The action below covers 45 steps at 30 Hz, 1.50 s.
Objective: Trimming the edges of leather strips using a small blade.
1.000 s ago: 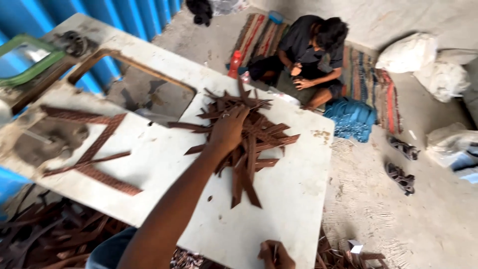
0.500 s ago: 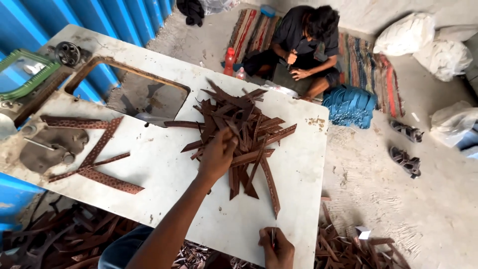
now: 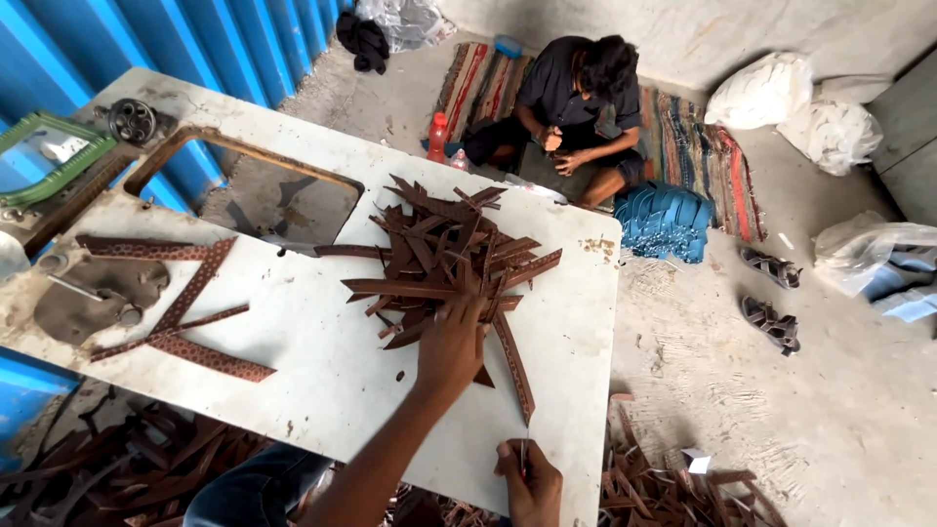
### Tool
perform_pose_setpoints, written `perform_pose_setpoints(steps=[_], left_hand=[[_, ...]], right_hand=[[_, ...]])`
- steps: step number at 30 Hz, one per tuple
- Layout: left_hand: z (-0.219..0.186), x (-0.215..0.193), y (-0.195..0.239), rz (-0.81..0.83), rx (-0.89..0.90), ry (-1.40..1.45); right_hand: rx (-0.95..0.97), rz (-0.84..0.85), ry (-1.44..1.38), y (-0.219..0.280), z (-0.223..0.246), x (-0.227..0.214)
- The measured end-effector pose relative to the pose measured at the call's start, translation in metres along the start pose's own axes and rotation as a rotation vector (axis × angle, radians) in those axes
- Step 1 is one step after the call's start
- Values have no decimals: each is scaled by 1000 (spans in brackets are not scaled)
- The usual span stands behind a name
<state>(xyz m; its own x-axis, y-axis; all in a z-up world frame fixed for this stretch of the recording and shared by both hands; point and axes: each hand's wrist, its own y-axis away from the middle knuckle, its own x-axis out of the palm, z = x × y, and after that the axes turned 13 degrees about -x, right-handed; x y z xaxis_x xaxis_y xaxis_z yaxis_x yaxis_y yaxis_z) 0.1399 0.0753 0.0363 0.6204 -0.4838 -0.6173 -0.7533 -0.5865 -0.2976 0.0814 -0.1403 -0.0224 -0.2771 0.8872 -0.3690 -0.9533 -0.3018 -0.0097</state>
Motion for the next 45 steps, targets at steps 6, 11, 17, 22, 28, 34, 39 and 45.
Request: perform_pose_setpoints(steps=[6, 11, 17, 22, 28, 34, 39, 45], left_hand=[[-12, 11, -25, 121, 108, -587], [13, 12, -4, 137, 13, -553], [22, 15, -2, 114, -36, -471], [-11, -43, 55, 657, -534, 275], [30, 28, 157, 802, -970, 933], [-18, -16, 164, 913, -432, 141], [-11, -29, 143, 580, -160, 111], [5, -15, 153, 546, -54, 51]], right_hand=[[1, -47, -117, -5, -15, -1], [-35, -25, -164, -1, -16, -1], [-53, -37, -189, 1, -27, -2], [137, -256, -365, -6, -112, -49], [-132, -263, -32, 26, -77, -87], [-292, 51, 526, 31, -16, -67], [-263, 78, 590, 27, -33, -65], [-402, 47, 616, -3, 26, -84]])
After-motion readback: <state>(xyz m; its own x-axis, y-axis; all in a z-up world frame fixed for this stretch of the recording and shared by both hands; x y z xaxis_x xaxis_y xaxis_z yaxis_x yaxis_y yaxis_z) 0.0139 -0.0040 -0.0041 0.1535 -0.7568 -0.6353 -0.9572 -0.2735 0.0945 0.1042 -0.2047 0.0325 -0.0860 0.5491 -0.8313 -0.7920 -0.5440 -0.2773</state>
